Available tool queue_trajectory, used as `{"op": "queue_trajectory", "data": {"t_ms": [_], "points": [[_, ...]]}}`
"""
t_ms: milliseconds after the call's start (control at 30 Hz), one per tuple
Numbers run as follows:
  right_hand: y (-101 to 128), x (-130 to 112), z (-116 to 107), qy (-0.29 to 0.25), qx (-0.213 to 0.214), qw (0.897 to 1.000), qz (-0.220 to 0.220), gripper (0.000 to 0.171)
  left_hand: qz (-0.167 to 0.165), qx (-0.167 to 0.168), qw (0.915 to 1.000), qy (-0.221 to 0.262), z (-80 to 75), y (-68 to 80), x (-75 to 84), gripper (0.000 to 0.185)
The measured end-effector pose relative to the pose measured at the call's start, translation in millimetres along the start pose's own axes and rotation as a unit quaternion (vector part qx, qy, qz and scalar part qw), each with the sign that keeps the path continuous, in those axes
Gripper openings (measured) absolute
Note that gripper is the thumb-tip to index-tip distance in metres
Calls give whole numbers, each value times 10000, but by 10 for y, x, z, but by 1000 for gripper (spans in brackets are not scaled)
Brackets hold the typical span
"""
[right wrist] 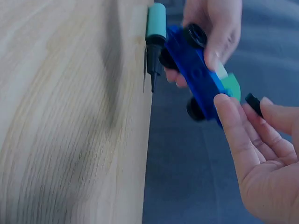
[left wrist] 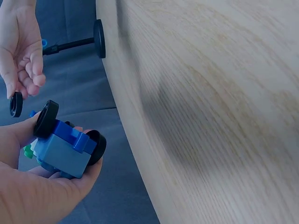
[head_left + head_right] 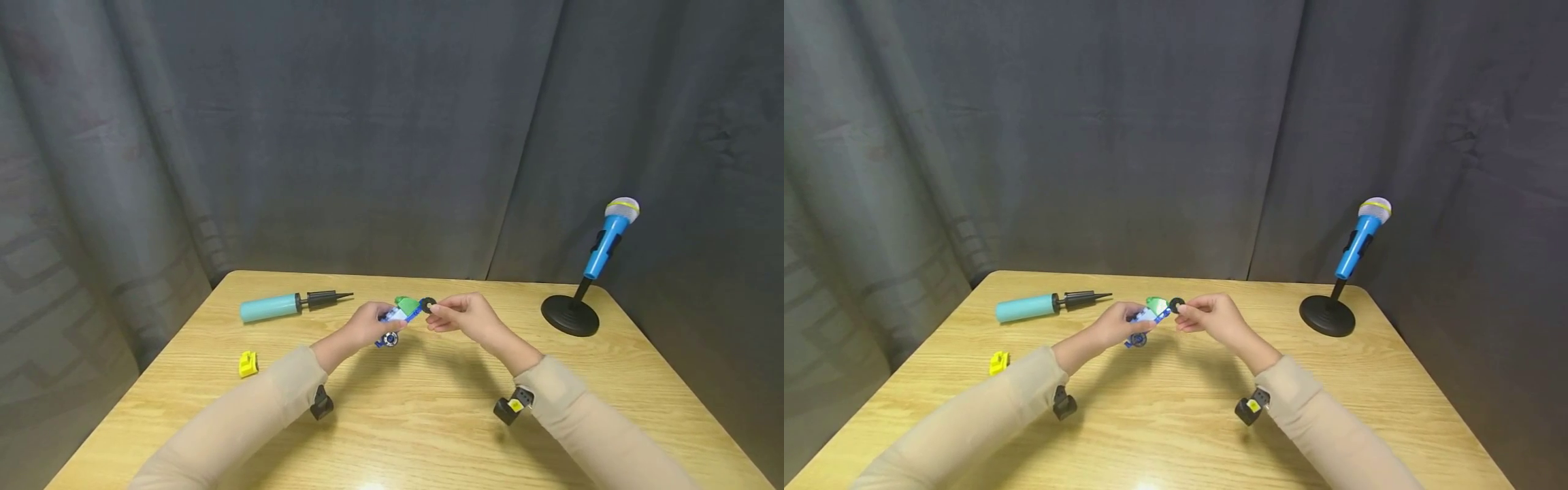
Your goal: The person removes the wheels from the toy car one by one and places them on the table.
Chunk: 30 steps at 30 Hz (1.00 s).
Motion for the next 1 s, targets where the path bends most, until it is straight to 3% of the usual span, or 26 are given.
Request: {"op": "queue_trajectory", "data": {"t_ms": [233,467,633,1000], "points": [[-53,118,-170,-277,317,9979,493,30,-157,0,9999,-27,-2,34,-16,46],[-167,306,-325,-924,505,9902,918,27,-209,-25,9998,1,-5,63,-37,47],[-244,425,-437,-1035,428,9858,1254,35,-212,-40,9997,-97,-20,77,-50,49],[-269,677,-728,-1551,883,9682,1753,48,-250,8,9996,-152,-34,102,-19,49]]}}
Point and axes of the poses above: each hand's wrist, its own y-axis away from the middle knuckle, its own z-axis out of the palm, x = y × z, the point moved 2 cm from there along -y, towards the middle knuckle, and after that the axes turned 7 degrees about x, right-handed, at the moved point
